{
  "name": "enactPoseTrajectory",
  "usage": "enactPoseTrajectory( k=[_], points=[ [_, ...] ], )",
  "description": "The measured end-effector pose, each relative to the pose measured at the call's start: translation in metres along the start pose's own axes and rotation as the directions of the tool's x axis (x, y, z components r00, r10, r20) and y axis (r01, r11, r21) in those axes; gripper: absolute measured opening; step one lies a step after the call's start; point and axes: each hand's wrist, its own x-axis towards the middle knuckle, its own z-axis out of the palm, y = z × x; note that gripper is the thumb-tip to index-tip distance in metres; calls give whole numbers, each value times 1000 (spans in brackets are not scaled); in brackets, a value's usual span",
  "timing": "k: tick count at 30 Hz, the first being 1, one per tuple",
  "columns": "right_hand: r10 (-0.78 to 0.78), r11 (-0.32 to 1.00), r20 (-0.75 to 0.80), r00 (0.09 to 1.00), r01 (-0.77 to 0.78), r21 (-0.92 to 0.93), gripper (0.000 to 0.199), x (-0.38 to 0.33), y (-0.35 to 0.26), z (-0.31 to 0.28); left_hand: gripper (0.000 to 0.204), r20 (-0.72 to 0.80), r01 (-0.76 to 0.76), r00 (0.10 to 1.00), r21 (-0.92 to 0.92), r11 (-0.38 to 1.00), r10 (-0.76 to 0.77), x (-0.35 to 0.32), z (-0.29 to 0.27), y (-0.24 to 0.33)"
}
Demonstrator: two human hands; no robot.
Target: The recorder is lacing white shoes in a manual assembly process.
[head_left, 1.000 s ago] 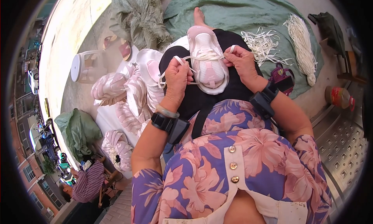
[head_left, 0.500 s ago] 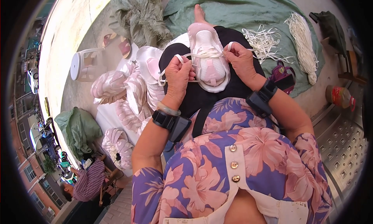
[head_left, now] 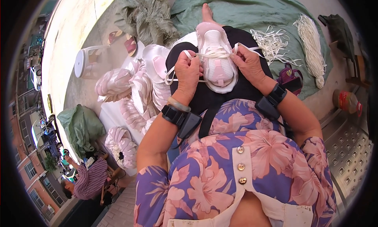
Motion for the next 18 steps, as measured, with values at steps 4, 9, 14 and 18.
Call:
enactPoseTrajectory(
  k=[4,9,14,18],
  points=[
    [72,997,10,997,-72,-11,20,0,5,-2,9,0,-23,1000,0,1000,23,2,1,-1],
    [-8,971,117,993,36,-236,31,-9,-10,-12,10,-6,-25,1000,20,1000,25,1,1,-1],
    [-112,831,225,968,215,-512,31,-16,-16,-9,12,12,-57,998,53,997,57,1,3,-3],
    [-83,839,231,969,193,-509,29,-13,-6,-4,12,23,-106,994,126,986,104,7,7,-10]
  ],
)
